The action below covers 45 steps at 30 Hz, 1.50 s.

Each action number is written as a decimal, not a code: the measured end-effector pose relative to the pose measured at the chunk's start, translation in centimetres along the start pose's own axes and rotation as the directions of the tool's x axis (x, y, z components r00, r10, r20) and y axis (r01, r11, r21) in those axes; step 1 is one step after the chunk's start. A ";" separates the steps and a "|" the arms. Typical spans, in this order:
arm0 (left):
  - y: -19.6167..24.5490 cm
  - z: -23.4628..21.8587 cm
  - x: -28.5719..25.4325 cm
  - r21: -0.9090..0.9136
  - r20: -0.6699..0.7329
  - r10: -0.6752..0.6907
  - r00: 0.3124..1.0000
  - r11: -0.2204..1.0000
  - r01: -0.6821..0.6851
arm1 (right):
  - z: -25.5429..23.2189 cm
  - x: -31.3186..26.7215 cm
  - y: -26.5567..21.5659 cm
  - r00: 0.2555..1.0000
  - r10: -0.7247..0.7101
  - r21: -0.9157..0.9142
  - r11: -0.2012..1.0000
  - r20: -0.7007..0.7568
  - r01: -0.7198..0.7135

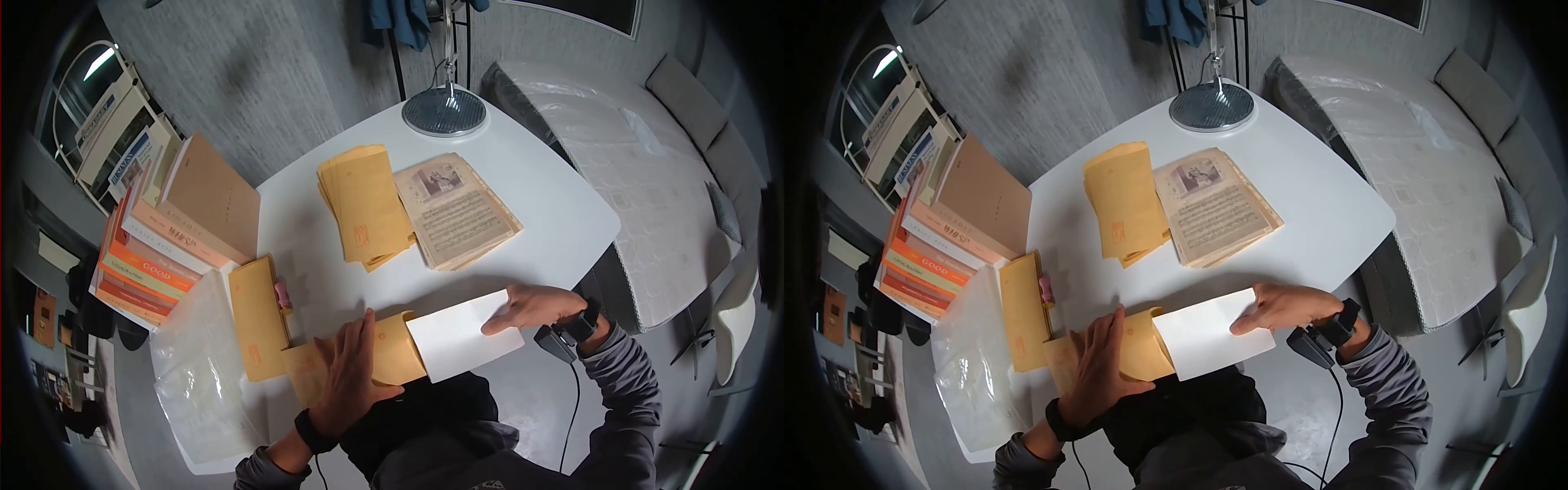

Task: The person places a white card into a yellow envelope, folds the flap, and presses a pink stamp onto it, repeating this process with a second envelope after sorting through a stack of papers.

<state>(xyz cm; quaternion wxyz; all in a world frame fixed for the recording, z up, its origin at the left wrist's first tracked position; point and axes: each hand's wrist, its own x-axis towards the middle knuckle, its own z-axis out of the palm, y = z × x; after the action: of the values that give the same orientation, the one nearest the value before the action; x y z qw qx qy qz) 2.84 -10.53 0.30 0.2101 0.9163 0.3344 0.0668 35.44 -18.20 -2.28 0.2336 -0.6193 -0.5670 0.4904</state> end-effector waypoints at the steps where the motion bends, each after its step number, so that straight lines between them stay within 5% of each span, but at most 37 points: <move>1: -0.1 0.1 0.0 -0.025 -0.012 0.016 1.000 1.000 -0.017 | -1.0 -0.5 -3.1 0.993 0.107 -0.128 0.987 0.046 -0.100; 2: -0.1 0.2 0.0 -0.015 -0.009 0.007 1.000 1.000 -0.007 | -1.5 -0.8 -4.8 0.973 0.217 -0.256 0.948 0.077 -0.191; 5: 0.1 0.0 -0.1 0.012 0.009 -0.020 1.000 1.000 0.020 | -1.6 0.0 -3.1 0.964 0.252 -0.289 0.932 0.080 -0.219; 8: 0.3 -0.1 -0.1 0.010 0.022 -0.030 0.999 1.000 0.030 | -1.3 -1.0 -3.7 0.990 0.141 0.251 0.958 0.009 -0.139; 12: 0.4 -0.1 0.0 0.012 0.014 -0.022 1.000 1.000 0.022 | -1.2 0.3 -3.0 0.971 0.240 -0.225 0.945 -0.010 -0.236; 15: 0.4 -0.2 0.0 0.006 0.008 -0.023 1.000 1.000 0.023 | -0.5 0.5 -2.0 0.993 0.047 -0.179 0.982 -0.110 -0.066; 18: 0.3 -0.1 -0.1 0.003 0.007 -0.030 1.000 1.000 0.030 | -1.1 0.2 -3.4 0.995 0.089 -0.282 0.955 -0.036 -0.095; 24: 0.3 0.0 -0.1 -0.008 0.004 -0.021 1.000 1.000 0.021 | -1.1 0.2 -4.2 0.969 0.230 -0.188 0.959 0.091 -0.210; 30: 0.4 -0.4 0.1 -0.004 -0.007 0.016 1.000 1.000 -0.016 | -0.6 1.1 -2.7 0.981 0.170 0.021 0.985 0.098 -0.173; 33: 0.4 -0.3 0.0 -0.002 -0.003 0.014 1.000 1.000 -0.014 | -0.1 1.6 -2.7 0.971 0.106 0.409 0.893 0.213 -0.187; 45: -1.4 -1.9 -1.2 0.017 -0.092 0.000 0.996 1.000 0.001 | 3.7 1.4 -2.9 0.989 0.042 0.610 0.783 0.141 -0.120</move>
<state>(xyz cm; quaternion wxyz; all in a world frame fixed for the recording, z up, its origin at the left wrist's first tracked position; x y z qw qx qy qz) 0.63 -9.65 1.41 0.1867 0.9139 0.3445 0.1062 30.62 -17.17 -1.83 0.3671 -0.5022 -0.3617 0.6944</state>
